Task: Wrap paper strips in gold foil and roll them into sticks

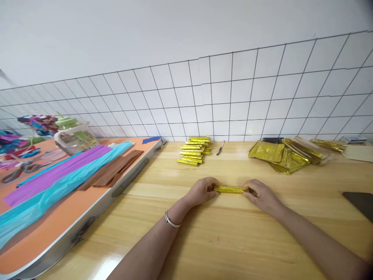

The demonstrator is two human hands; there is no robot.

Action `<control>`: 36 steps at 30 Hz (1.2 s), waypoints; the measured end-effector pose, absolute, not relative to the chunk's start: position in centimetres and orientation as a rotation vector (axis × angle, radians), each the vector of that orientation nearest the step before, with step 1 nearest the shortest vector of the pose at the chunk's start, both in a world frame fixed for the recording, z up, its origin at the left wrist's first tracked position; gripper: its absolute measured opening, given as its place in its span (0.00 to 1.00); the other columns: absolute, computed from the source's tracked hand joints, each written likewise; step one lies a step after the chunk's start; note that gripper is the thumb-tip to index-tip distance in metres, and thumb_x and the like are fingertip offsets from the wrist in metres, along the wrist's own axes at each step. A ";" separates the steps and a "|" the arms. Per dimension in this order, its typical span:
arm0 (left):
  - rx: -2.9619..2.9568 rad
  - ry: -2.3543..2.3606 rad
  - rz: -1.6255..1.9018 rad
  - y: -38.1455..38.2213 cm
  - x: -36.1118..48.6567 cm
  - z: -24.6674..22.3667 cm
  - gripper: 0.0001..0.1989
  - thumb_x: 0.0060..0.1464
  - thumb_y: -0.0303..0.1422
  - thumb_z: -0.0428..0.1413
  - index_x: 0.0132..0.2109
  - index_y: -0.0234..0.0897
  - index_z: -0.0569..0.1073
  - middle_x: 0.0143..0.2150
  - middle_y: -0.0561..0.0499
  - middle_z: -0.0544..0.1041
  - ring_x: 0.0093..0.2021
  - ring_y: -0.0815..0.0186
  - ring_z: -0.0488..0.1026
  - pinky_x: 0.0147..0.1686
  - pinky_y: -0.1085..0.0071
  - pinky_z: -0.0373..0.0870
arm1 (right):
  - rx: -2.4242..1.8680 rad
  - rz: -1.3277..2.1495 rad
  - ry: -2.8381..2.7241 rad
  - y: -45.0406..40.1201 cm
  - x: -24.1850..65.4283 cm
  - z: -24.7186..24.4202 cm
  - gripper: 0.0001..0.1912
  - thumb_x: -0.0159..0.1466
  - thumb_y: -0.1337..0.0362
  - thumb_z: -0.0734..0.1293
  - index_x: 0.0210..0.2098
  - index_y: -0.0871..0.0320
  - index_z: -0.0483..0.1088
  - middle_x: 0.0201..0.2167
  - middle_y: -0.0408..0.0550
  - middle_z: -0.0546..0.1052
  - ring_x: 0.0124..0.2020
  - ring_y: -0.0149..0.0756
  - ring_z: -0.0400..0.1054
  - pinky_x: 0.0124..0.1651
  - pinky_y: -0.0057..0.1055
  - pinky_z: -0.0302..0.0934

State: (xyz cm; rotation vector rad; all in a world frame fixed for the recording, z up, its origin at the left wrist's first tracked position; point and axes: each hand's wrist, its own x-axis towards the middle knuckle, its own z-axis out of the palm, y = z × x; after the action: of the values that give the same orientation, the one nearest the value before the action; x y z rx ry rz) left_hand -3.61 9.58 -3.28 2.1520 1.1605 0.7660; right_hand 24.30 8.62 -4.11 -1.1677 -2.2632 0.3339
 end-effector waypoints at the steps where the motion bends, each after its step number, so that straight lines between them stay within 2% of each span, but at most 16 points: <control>1: 2.183 1.157 0.765 9.6 -3.6 -3.2 0.14 0.45 0.30 0.58 0.42 0.37 0.72 0.31 0.54 0.72 0.28 0.72 0.66 0.29 0.77 0.63 | -1.169 0.326 -2.263 8.6 24.3 -4.2 0.03 0.60 0.64 0.62 0.34 0.55 0.66 0.30 0.45 0.71 0.34 0.36 0.64 0.37 0.33 0.59; 7: 2.301 1.105 0.788 9.5 -3.4 -3.0 0.14 0.49 0.32 0.57 0.45 0.39 0.73 0.36 0.51 0.73 0.34 0.68 0.69 0.36 0.74 0.66 | -1.105 0.257 -2.299 8.9 24.5 -4.7 0.12 0.61 0.63 0.62 0.44 0.54 0.67 0.40 0.49 0.73 0.42 0.39 0.65 0.45 0.36 0.61; 26: 2.361 1.134 0.876 9.4 -3.1 -3.6 0.08 0.53 0.34 0.55 0.39 0.37 0.74 0.32 0.50 0.72 0.31 0.69 0.68 0.32 0.75 0.64 | -1.048 0.101 -2.374 8.5 24.0 -4.2 0.11 0.62 0.64 0.61 0.44 0.55 0.68 0.37 0.50 0.73 0.41 0.41 0.64 0.44 0.40 0.61; 36: 2.366 1.130 0.858 9.5 -3.2 -3.7 0.05 0.52 0.31 0.54 0.37 0.37 0.72 0.32 0.51 0.71 0.31 0.69 0.67 0.32 0.75 0.63 | -1.047 0.094 -2.385 8.4 24.0 -4.3 0.12 0.62 0.64 0.61 0.45 0.54 0.68 0.38 0.51 0.73 0.42 0.41 0.64 0.43 0.40 0.61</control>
State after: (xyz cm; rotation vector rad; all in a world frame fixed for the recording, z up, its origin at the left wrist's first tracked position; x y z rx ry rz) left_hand -3.24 9.54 -3.66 2.3657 1.1304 0.8576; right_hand 23.98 8.42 -4.26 -1.0470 -2.3846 0.0941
